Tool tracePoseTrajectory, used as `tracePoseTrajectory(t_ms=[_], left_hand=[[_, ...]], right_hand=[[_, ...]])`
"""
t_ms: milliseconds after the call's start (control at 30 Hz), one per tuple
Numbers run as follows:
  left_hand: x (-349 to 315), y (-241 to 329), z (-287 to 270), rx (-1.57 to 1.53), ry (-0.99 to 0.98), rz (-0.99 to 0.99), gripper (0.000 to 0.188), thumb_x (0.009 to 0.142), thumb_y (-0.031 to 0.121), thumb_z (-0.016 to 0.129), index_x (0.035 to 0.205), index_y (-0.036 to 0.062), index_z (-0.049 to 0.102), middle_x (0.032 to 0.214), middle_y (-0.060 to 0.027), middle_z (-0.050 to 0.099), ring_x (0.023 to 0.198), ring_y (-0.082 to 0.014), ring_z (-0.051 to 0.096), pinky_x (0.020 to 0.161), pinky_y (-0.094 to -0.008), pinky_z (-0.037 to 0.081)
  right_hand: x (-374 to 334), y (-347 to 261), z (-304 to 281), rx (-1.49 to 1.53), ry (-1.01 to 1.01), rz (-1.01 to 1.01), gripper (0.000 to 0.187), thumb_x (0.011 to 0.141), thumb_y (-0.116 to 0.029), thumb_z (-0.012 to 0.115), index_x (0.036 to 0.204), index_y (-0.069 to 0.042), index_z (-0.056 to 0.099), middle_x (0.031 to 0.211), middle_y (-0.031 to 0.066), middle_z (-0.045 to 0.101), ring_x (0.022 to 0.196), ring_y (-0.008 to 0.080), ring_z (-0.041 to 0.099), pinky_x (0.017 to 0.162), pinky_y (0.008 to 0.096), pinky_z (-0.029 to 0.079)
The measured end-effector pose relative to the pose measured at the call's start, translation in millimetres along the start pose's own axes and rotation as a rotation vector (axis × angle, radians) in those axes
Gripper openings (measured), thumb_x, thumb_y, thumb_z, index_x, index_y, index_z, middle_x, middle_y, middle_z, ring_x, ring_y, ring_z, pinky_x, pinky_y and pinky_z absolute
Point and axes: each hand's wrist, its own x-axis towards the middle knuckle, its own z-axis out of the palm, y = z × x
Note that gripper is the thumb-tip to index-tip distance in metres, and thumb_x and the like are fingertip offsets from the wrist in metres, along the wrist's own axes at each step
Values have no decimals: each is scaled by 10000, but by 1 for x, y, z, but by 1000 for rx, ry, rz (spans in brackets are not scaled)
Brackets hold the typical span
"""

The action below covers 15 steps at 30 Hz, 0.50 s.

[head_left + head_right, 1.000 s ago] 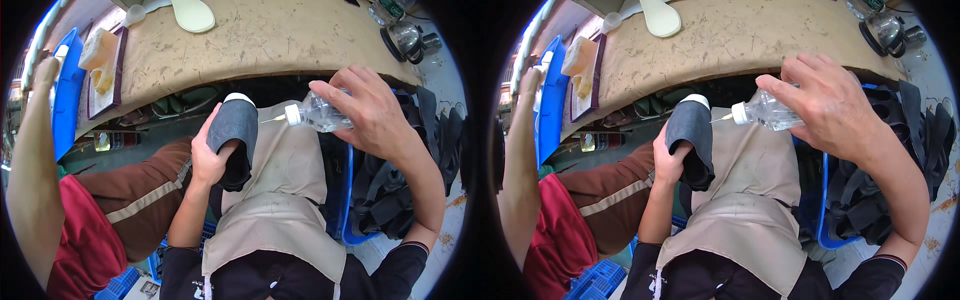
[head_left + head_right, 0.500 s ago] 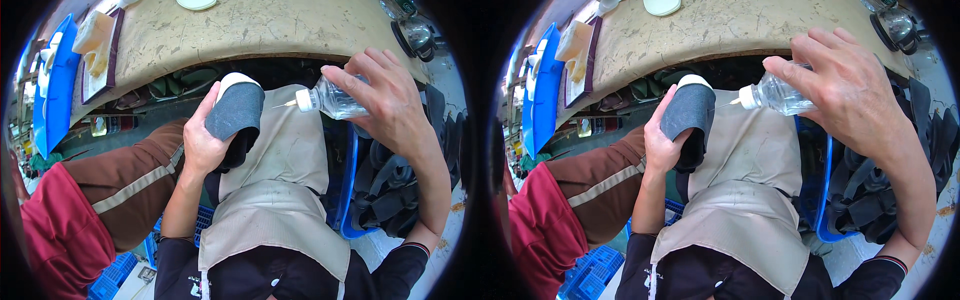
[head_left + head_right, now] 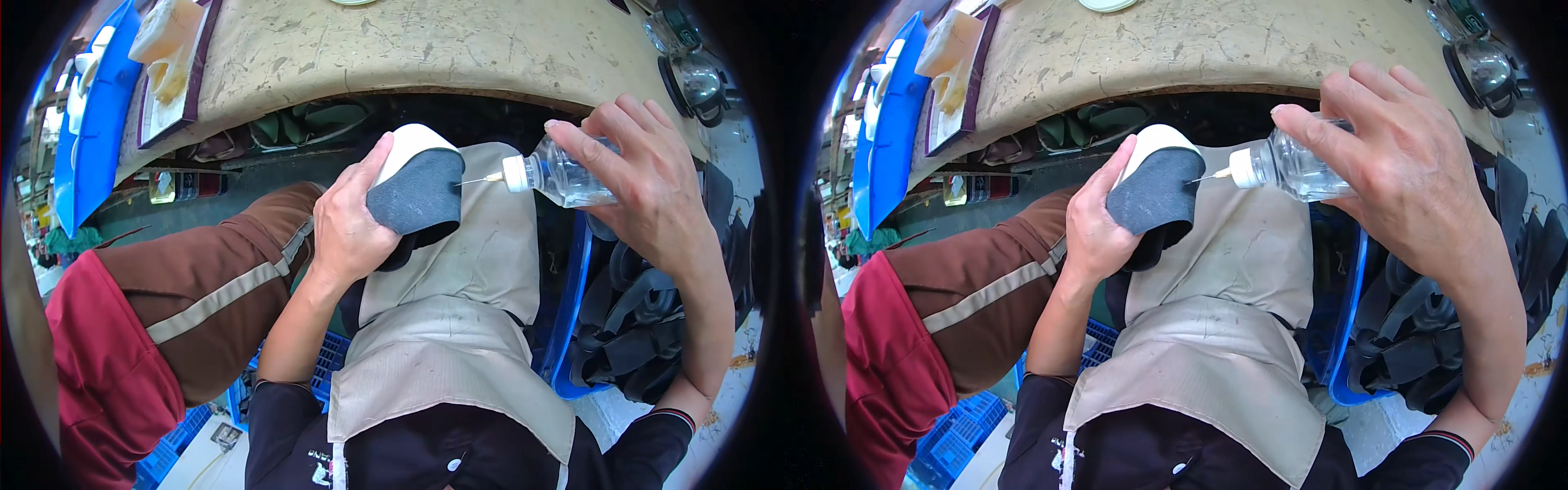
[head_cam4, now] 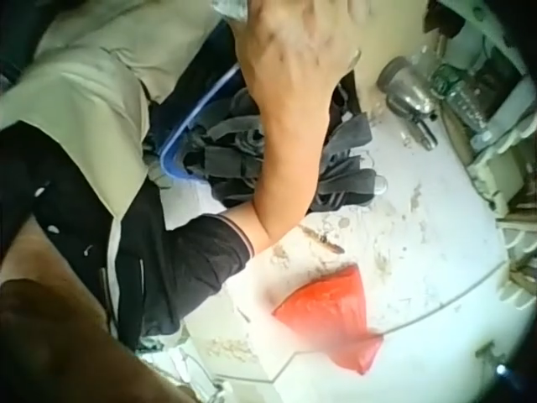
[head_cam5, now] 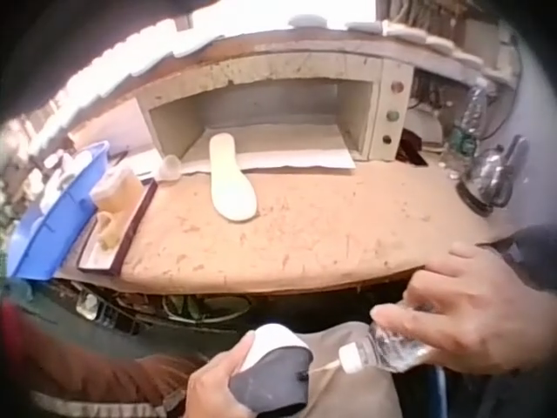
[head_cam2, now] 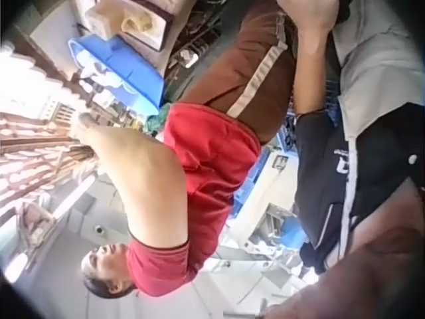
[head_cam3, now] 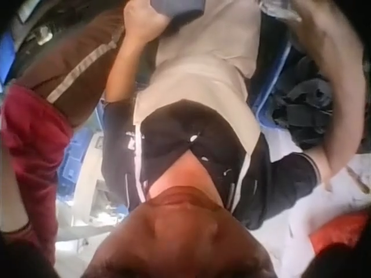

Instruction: The recorder is attaching shoe uppers to white soles using a liquid adhesive from a small bottle and manual pressing.

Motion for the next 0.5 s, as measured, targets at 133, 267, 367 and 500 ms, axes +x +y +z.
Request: tracePoseTrajectory(t_ms=[133, 267, 367, 500], left_hand=[[2, -5, -5, 50, -19, 20, 754, 680, 44, 785, 1401, -1, 569, 1089, -219, 722, 846, -317, 719, 767, -350, 572], [2, -9, -8, 66, -49, 3, 744, 684, 59, 780, 1396, 0, 573, 1057, -220, 721, 804, -318, 713, 736, -347, 570], [3, -17, -9, 75, -60, -1, 734, 693, 77, 783, 1393, 1, 575, 1046, -218, 720, 793, -320, 711, 725, -348, 567], [5, -26, -10, 79, -77, -9, 721, 708, 101, 788, 1390, 1, 578, 1035, -218, 720, 784, -322, 709, 715, -350, 564]], right_hand=[[12, -5, 2, 29, 10, -9, 610, 658, -121, 906, 1226, -149, 684, 959, 42, 549, 835, 200, 468, 725, 320, 417], [24, -10, 8, 37, 18, -27, 585, 653, -147, 902, 1200, -136, 693, 942, 43, 544, 821, 200, 465, 717, 323, 401], [34, -15, 15, 35, 17, -43, 597, 649, -154, 903, 1205, -133, 689, 938, 43, 543, 818, 200, 466, 718, 325, 400], [44, -16, 23, 36, 14, -53, 613, 638, -156, 906, 1209, -131, 684, 933, 42, 541, 814, 199, 467, 721, 329, 399]])
